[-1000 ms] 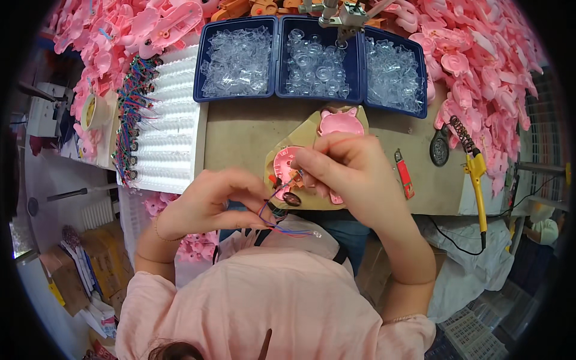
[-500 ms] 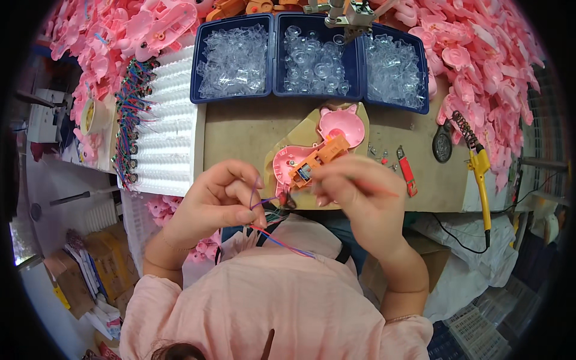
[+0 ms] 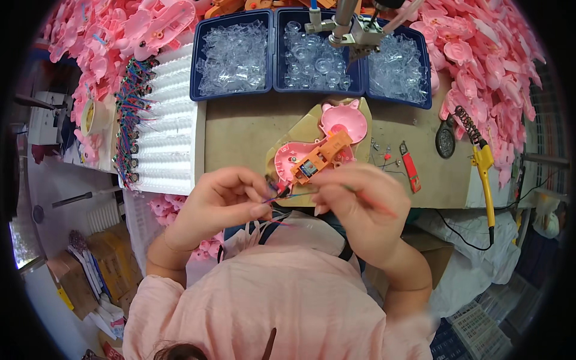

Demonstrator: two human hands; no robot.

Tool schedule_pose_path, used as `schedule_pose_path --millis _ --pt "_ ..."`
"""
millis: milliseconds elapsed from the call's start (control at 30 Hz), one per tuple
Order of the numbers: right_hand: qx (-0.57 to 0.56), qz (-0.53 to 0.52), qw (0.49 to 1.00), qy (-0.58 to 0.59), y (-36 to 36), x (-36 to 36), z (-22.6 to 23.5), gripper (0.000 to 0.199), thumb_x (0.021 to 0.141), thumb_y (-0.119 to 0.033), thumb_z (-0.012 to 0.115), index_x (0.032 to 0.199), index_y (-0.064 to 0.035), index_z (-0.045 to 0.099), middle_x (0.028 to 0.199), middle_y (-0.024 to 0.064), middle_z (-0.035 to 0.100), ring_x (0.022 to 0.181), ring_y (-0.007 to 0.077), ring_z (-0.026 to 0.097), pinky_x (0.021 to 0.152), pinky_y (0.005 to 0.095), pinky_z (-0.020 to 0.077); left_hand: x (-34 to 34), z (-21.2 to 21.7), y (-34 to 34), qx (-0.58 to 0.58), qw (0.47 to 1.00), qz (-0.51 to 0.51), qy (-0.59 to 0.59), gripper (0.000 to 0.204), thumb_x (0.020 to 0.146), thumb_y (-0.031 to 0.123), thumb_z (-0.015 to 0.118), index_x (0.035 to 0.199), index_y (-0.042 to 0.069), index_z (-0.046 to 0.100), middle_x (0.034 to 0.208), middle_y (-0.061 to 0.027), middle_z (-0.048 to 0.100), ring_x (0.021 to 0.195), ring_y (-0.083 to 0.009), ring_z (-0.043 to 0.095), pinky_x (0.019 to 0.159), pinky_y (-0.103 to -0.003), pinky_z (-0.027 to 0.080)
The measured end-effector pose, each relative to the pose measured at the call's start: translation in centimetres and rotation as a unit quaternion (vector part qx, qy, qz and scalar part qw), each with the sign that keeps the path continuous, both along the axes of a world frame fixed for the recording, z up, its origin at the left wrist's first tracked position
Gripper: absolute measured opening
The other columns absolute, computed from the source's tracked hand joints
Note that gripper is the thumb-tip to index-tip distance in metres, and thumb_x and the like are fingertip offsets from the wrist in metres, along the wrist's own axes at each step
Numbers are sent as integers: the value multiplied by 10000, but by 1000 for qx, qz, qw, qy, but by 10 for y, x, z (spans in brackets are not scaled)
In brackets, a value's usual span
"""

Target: Assembling the internal electronic and mechanical parts of a pink plastic toy unicorn, then securing the shell with an electric screwdriver.

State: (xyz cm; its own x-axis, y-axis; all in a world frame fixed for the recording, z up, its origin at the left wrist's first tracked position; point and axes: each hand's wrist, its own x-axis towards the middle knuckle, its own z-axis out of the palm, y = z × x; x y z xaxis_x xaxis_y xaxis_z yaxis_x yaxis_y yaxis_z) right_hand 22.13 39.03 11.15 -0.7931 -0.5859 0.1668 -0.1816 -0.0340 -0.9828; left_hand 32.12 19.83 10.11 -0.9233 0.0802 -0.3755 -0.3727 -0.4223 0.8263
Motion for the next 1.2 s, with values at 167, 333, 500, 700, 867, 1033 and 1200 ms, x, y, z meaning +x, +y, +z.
schedule_pose_path --millis 167,333,500,700,867,1033,1200 --pt "24 -58 972 -225 -12 -6 -2 197 900 -92 526 899 92 599 685 127 617 561 147 574 520 227 459 -3 0 2 -194 977 -24 83 111 771 11 680 851 -20 609 851 -66 616 783 -91 575 692 -236 468" --pt "9 -28 966 -256 -18 -4 -7 182 902 -85 523 916 73 612 702 122 630 562 130 578 528 225 465 -1 -4 2 -247 961 58 114 64 786 17 657 832 -21 636 870 -91 643 759 -121 599 676 -240 473" --pt "-36 -21 996 -82 -8 4 -17 145 902 -58 518 920 52 611 800 109 622 634 120 596 547 227 484 -2 -15 -2 -268 928 173 194 56 800 21 640 844 -10 656 845 -99 653 754 -144 605 691 -258 477" --pt "56 114 986 105 -17 -32 7 86 810 -34 606 850 31 646 825 98 613 731 157 583 633 273 460 9 1 -17 -115 985 99 80 49 753 26 672 801 17 666 973 -134 621 921 -195 574 811 -303 432" --pt "49 207 954 210 -77 -33 -3 109 778 -112 621 809 -17 665 746 108 559 743 244 559 659 326 437 -6 8 -44 -74 980 -123 137 133 635 64 755 739 9 694 1075 -167 596 1114 -239 484 920 -329 347" --pt "14 79 971 225 -81 -29 -14 149 809 -156 591 841 -23 649 780 110 571 754 277 563 679 349 440 0 -1 -35 -383 875 196 224 43 734 -20 621 740 -33 580 802 -122 612 769 -197 582 686 -271 473" --pt "149 -60 968 193 31 -23 2 124 837 -89 588 909 -6 647 846 115 633 768 204 609 704 299 473 13 -24 -18 -685 605 207 350 186 756 -76 607 921 10 619 850 -125 626 825 -282 607 754 -377 487"
